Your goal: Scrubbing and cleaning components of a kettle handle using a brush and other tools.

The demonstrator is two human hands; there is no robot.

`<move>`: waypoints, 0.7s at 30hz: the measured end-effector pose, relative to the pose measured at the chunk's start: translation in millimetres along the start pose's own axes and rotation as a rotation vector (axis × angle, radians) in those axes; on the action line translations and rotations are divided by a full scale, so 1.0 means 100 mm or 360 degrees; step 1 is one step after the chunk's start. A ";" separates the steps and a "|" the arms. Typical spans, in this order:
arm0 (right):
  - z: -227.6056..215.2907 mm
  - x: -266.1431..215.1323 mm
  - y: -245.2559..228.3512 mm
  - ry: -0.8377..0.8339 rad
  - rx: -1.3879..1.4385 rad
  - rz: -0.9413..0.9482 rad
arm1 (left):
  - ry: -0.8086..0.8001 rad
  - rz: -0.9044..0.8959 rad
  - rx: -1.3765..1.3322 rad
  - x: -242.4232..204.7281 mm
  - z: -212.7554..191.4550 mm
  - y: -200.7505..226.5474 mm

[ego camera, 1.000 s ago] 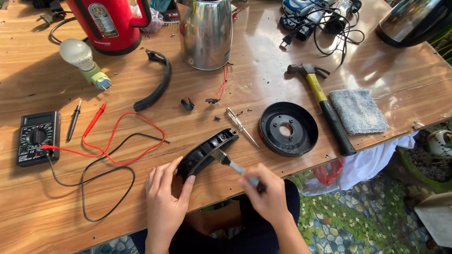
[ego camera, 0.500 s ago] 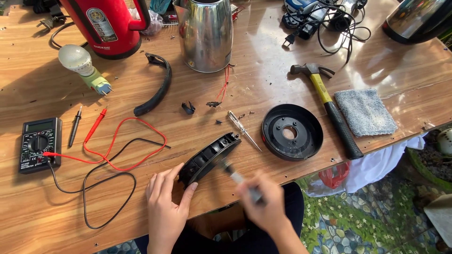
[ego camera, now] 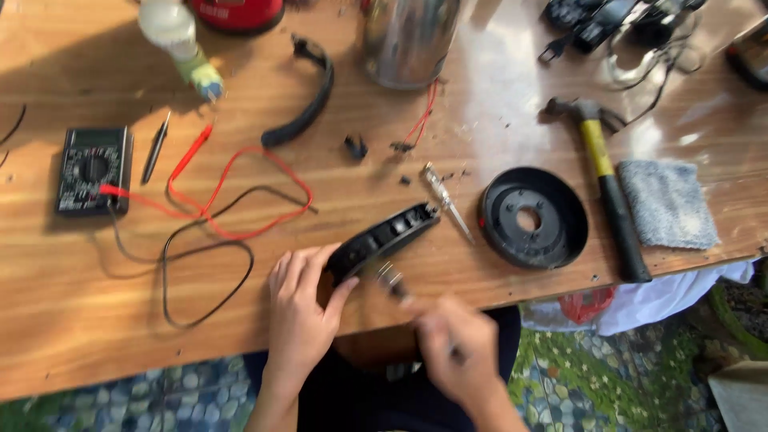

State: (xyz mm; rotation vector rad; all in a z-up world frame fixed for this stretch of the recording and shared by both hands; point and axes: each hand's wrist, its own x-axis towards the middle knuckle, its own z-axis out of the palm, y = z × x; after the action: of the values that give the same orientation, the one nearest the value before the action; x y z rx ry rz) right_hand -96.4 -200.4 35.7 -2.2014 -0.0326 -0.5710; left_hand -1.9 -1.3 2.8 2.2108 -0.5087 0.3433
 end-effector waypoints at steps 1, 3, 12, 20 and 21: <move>-0.02 0.09 0.06 0.0148 -0.0154 0.0016 | -0.0002 0.0023 -0.0029 0.06 0.00 -0.02; -0.03 0.15 -0.01 0.0144 -0.0177 0.0060 | -0.0022 0.0001 -0.0025 0.05 -0.02 -0.02; -0.01 0.07 0.02 0.0137 -0.0055 0.0187 | -0.0070 -0.0042 -0.0062 0.01 -0.01 0.00; -0.07 0.25 0.13 0.0207 0.0049 0.0205 | -0.0021 0.0017 -0.0057 0.07 -0.03 0.00; -0.06 0.21 0.10 -0.0066 0.0166 0.0129 | -0.0023 0.0006 -0.0048 0.06 -0.03 0.00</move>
State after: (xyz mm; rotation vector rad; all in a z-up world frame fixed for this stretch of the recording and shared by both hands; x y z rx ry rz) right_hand -77.6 -214.8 40.7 -2.1030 0.0049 -0.4681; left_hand 3.3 -0.5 6.4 2.1847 -0.5229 0.3198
